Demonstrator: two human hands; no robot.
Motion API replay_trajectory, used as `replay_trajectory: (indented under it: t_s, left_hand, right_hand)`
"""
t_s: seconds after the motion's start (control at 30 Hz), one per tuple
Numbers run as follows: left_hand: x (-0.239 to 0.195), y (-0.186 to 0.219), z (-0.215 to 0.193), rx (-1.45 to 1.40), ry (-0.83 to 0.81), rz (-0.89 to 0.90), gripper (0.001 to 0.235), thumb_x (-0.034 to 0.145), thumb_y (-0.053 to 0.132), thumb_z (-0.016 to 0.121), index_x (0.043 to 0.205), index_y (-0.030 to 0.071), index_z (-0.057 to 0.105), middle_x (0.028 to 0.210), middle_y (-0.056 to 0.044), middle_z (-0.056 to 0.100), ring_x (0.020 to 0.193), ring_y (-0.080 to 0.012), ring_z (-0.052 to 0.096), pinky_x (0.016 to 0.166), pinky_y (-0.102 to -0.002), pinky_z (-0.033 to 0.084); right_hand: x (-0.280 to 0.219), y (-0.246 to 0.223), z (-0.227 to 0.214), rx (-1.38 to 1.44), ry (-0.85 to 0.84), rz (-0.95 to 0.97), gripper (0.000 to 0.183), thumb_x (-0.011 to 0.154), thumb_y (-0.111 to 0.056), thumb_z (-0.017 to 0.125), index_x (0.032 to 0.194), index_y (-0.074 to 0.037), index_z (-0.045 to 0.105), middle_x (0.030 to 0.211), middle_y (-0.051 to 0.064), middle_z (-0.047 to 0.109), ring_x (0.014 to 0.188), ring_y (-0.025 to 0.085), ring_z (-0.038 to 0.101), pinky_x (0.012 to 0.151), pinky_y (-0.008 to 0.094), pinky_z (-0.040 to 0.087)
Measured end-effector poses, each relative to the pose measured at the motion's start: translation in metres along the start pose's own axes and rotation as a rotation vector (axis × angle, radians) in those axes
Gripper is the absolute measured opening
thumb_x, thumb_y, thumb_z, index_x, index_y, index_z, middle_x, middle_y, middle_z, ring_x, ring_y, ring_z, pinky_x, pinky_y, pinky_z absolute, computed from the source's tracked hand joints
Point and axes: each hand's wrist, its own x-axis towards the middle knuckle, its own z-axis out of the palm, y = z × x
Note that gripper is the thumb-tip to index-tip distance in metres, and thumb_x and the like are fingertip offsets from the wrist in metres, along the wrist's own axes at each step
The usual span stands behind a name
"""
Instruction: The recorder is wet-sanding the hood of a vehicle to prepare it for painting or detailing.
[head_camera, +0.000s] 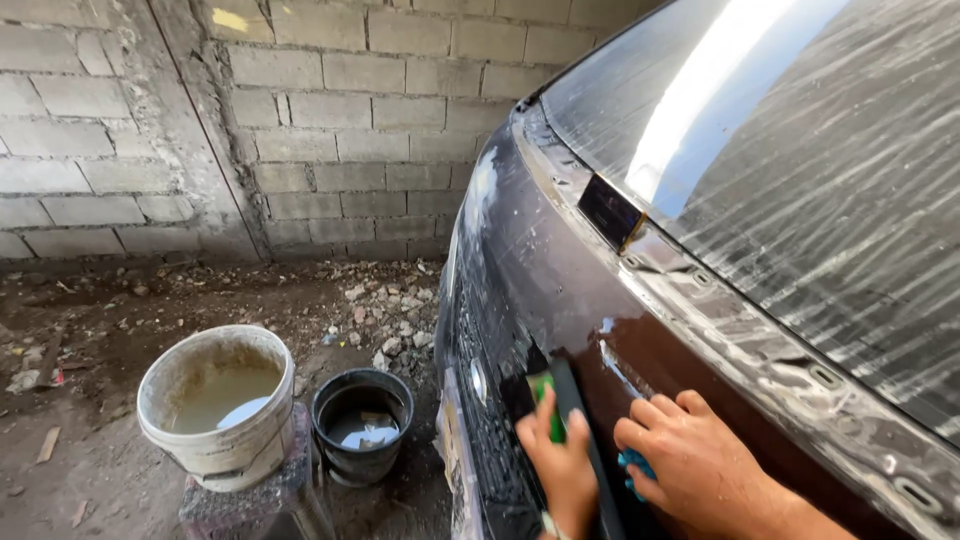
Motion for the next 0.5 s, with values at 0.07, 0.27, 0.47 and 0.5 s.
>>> replay_trajectory:
  t_s: [0.07,0.27,0.47,0.5]
  left_hand:
    - [0.044,0.021,0.006,0.013,-0.001,-0.133,0.054,0.088,0.025,0.072,0.139,0.012,0.063,0.114,-0.009,0.052,0.103,-0.0241,0.057,0.098,-0.036,0.046]
    - [-0.080,-0.045,-0.011,0.106,0.013,0.274,0.060,0.080,0.027,0.082,0.136,0.010,0.068,0.112,-0.011,0.051,0.104,-0.0236,0.061,0.096,-0.037,0.049]
    - [0.017,0.019,0.000,0.071,-0.024,-0.131,0.055,0.090,0.026,0.071,0.143,0.013,0.061,0.115,-0.011,0.050,0.105,-0.0241,0.054,0.099,-0.035,0.045]
    - [0.007,0.023,0.000,0.070,-0.024,-0.123,0.055,0.090,0.026,0.071,0.143,0.013,0.061,0.115,-0.011,0.050,0.105,-0.0241,0.054,0.099,-0.035,0.045]
  right_hand:
    - [-0.002,-0.004,-0.003,0.010,-0.021,0.015,0.026,0.076,-0.029,0.077,0.096,-0.019,0.064,0.097,0.004,0.059,0.101,0.027,0.057,0.083,0.043,0.038]
    - [0.000,0.002,0.003,0.020,0.038,0.004,0.023,0.076,-0.028,0.076,0.094,-0.019,0.065,0.094,0.003,0.059,0.099,0.025,0.059,0.083,0.042,0.039]
    - [-0.004,-0.006,-0.007,0.018,0.039,0.042,0.023,0.078,-0.028,0.075,0.096,-0.018,0.066,0.094,0.004,0.060,0.098,0.026,0.059,0.084,0.042,0.040]
    - [-0.003,-0.005,-0.008,0.016,0.048,0.042,0.023,0.078,-0.028,0.075,0.096,-0.018,0.066,0.094,0.004,0.060,0.098,0.026,0.059,0.084,0.042,0.040]
